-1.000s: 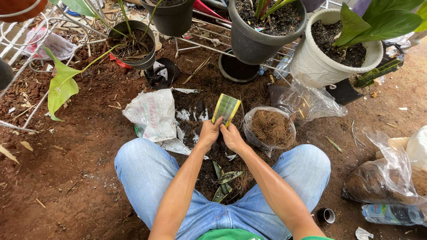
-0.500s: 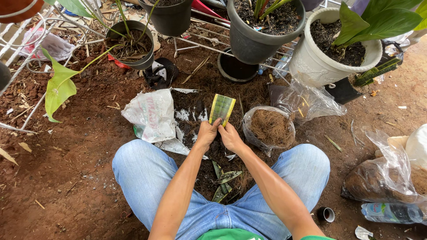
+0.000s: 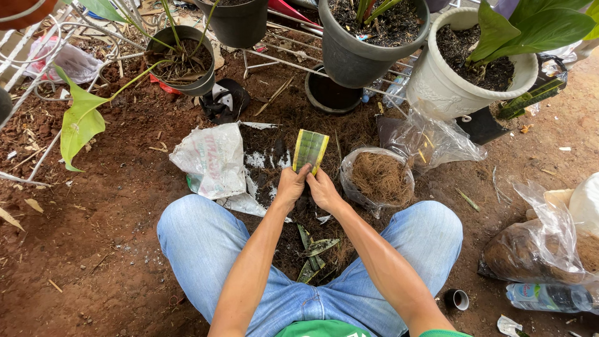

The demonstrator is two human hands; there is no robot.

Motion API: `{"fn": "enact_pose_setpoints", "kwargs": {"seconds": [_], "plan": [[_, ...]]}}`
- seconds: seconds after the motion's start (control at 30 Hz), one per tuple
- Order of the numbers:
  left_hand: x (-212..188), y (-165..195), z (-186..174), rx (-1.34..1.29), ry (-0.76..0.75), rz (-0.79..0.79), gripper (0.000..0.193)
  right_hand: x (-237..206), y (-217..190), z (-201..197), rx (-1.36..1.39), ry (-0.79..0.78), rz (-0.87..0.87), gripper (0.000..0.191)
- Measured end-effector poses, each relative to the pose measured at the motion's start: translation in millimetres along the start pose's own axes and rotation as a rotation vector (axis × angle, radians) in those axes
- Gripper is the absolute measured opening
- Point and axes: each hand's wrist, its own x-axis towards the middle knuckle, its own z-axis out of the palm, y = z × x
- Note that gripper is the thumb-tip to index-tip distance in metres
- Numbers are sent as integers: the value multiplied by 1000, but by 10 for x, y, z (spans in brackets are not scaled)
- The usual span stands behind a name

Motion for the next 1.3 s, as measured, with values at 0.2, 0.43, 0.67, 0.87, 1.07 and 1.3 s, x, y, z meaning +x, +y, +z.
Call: {"fn": "enact_pose_setpoints", "kwargs": {"seconds": [0.2, 0.43, 0.67, 0.87, 1.07, 1.3], "plan": [[37, 66, -22, -247, 82, -141, 58, -4, -98, -22, 189, 12, 177, 56], [56, 178, -151, -522, -2, -58, 34, 20, -17, -3, 331, 2, -42, 52], [-94, 325, -156, -534, -104, -120, 34, 25, -8, -5, 291, -6, -69, 54], [-101, 398, -120, -421, -38, -157, 34, -5, -53, -55, 254, 10, 70, 47], [-121, 430, -131, -502, -32, -110, 29, -16, -30, -46, 307, -36, -10, 44], [-13, 235, -139, -466, 37, -49, 23, -27, -18, 37, 277, -89, -39, 52]]}}
